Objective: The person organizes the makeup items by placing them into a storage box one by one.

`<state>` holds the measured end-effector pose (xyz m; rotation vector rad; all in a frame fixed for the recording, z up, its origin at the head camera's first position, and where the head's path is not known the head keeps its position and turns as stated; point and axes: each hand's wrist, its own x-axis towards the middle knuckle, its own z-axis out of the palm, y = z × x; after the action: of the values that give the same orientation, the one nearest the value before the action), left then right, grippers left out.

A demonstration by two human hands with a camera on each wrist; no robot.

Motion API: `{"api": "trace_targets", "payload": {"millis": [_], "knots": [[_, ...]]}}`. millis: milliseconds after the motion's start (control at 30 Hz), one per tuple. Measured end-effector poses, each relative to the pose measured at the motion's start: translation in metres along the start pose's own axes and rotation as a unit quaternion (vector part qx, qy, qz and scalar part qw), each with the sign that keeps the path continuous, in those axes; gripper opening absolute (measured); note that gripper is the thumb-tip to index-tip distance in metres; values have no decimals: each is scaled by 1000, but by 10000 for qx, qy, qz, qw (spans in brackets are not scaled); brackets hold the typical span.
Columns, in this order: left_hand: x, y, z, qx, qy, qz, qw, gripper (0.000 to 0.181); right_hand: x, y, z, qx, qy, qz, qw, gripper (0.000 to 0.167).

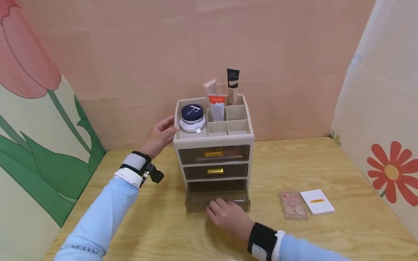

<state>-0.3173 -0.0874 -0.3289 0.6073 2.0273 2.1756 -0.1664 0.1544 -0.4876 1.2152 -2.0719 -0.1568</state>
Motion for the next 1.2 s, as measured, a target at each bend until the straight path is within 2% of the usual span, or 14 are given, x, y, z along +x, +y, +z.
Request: {"api": "trace_targets", "payload": {"millis": [133, 367, 600, 767, 900, 1033, 1167, 1200], "knots": [[0, 0, -1, 11, -2, -7, 10000, 55, -4, -13, -8, 74, 170, -36, 9998, 52], [1, 3, -1, 20, 31, -73, 10000, 54, -10, -24, -17, -297, 479, -55, 9984, 52], [1, 4, 1, -3, 34, -108, 9999, 53, -17, -27, -16, -336, 421, -115, 9985, 48], [0, 4, 2, -70, 26, -96, 9999, 54, -15, -27, -25, 29, 210, 88, 9997, 50], [0, 5, 2, -78, -12, -94, 9999, 54, -9, -21, -45, 470, 458, 418, 9970, 45], [-2, 6, 1, -33, -8, -118, 9999, 54, -7, 1, -74, 750, 720, 943, 9901, 36], [-5, 9, -1, -43, 6, -102, 9999, 55, -21, 36, -101, 757, 415, 1657, 9824, 17], [-5, 9, -2, -37, 9, -93, 9999, 55, -27, 45, -106, 775, 258, 1845, 9794, 18]]}}
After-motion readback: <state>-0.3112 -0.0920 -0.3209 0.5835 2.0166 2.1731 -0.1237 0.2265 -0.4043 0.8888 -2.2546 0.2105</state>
